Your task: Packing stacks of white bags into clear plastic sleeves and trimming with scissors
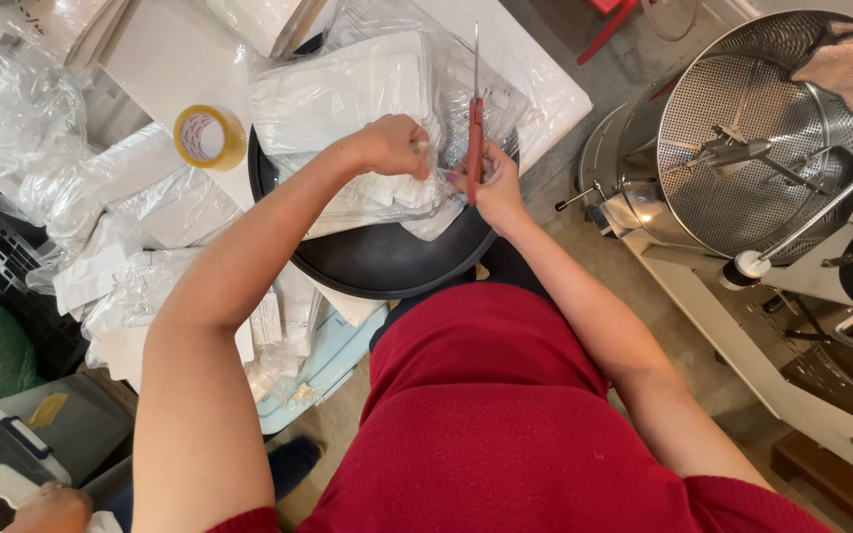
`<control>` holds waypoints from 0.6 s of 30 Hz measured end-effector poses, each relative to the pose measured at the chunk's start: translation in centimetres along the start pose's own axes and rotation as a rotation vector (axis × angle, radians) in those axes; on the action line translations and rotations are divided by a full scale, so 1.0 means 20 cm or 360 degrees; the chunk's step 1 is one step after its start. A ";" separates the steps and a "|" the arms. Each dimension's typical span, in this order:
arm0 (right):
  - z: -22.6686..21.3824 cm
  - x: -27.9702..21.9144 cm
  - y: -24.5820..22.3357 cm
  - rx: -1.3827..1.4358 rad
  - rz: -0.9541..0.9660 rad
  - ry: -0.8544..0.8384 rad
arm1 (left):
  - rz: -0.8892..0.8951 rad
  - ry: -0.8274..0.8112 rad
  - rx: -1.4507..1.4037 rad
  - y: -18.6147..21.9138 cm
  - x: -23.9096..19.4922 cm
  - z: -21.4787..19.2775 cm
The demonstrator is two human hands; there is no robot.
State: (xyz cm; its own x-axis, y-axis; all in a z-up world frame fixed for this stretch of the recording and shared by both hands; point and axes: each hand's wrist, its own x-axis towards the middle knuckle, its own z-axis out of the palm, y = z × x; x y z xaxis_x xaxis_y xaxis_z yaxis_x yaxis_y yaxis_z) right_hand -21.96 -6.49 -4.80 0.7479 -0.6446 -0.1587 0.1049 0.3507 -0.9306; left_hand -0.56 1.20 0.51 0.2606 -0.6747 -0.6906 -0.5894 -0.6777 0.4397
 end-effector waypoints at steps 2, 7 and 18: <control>-0.01 0.00 0.02 -0.0029 -0.0021 0.0017 | 0.0012 -0.0013 0.0014 0.05 -0.06 -0.04; -0.04 -0.01 0.07 -0.0079 -0.0015 0.0115 | 0.0141 -0.0148 0.0373 -0.01 0.00 -0.03; 0.00 -0.01 0.02 -0.0199 -0.0088 0.0103 | 0.0119 -0.0188 0.0273 0.03 -0.06 0.02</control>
State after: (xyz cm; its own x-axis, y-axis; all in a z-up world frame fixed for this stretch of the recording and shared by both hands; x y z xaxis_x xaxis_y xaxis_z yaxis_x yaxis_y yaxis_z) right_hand -22.16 -6.30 -5.09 0.6991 -0.7044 -0.1229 0.0594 0.2284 -0.9717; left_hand -1.51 1.76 1.29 0.1255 -0.6755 -0.7266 -0.7279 -0.5604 0.3952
